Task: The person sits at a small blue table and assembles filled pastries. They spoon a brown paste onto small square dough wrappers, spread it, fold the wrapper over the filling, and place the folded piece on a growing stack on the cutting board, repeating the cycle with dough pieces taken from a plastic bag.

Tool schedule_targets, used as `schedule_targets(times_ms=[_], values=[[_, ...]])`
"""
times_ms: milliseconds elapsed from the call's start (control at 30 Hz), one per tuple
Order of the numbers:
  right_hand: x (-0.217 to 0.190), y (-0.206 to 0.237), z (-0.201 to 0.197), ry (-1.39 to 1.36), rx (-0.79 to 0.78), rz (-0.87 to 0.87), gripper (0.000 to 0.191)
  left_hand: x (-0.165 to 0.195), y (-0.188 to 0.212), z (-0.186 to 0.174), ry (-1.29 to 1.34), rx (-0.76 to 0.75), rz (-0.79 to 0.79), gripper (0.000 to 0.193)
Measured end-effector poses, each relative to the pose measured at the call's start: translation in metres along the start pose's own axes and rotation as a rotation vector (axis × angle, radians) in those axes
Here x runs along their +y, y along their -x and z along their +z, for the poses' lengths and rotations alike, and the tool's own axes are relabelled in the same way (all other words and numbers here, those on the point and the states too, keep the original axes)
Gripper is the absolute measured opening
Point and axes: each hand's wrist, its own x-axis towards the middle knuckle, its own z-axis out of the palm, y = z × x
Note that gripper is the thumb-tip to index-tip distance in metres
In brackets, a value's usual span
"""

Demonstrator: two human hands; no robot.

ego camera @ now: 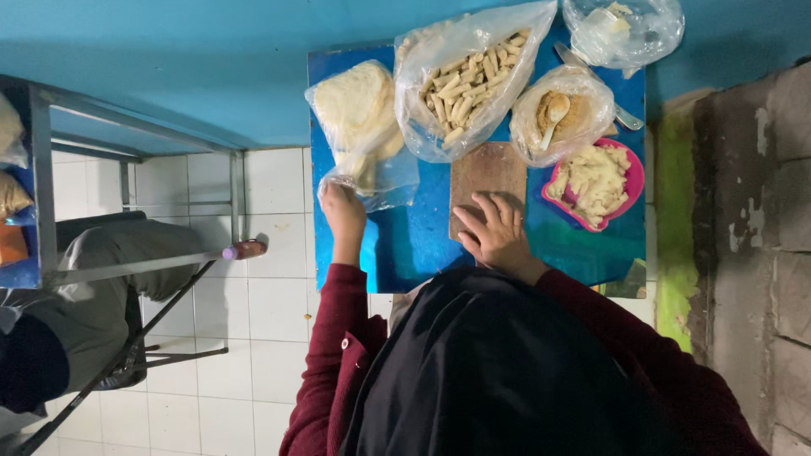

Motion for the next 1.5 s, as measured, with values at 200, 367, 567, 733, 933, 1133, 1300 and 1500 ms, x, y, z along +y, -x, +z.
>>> schedule_targets(times_ms=[200, 367, 567, 733, 933, 1133, 1300, 1500], values=[[-0.004, -0.006, -0.004, 0.019, -0.019, 0.006, 0.048, 0.001, 0.003, -0.027, 0.915, -0.380, -0.812, 0.030], [-0.002, -0.001, 0.003, -0.144, -0.025, 0.205, 0.049, 0.045, 0.059, -0.021, 0.407, -0.584, 0.145, 0.047], [0.024, 0.007, 0.009, -1.196, -0.245, 0.826, 0.040, 0.118, 0.114, 0.026, 0.598, -0.481, -0.080, 0.018], [0.042, 0.019, 0.021, -1.147, -0.080, 0.792, 0.031, 0.127, 0.105, 0.037, 0.428, -0.577, 0.316, 0.021], [0.071, 0.032, 0.023, -1.020, -0.172, 0.894, 0.026, 0.134, 0.093, 0.054, 0.154, -0.336, 0.316, 0.047], [0.063, 0.016, 0.021, -1.199, -0.094, 0.790, 0.033, 0.127, 0.087, 0.044, 0.176, -0.440, 0.162, 0.027], [0.045, -0.012, -0.001, -1.213, -0.136, 0.814, 0.046, 0.113, 0.071, 0.067, 1.137, -0.751, -0.388, 0.053], [0.017, -0.032, -0.009, -0.178, 0.049, 0.284, 0.044, 0.100, 0.067, 0.093, 1.684, -0.995, -0.907, 0.073]])
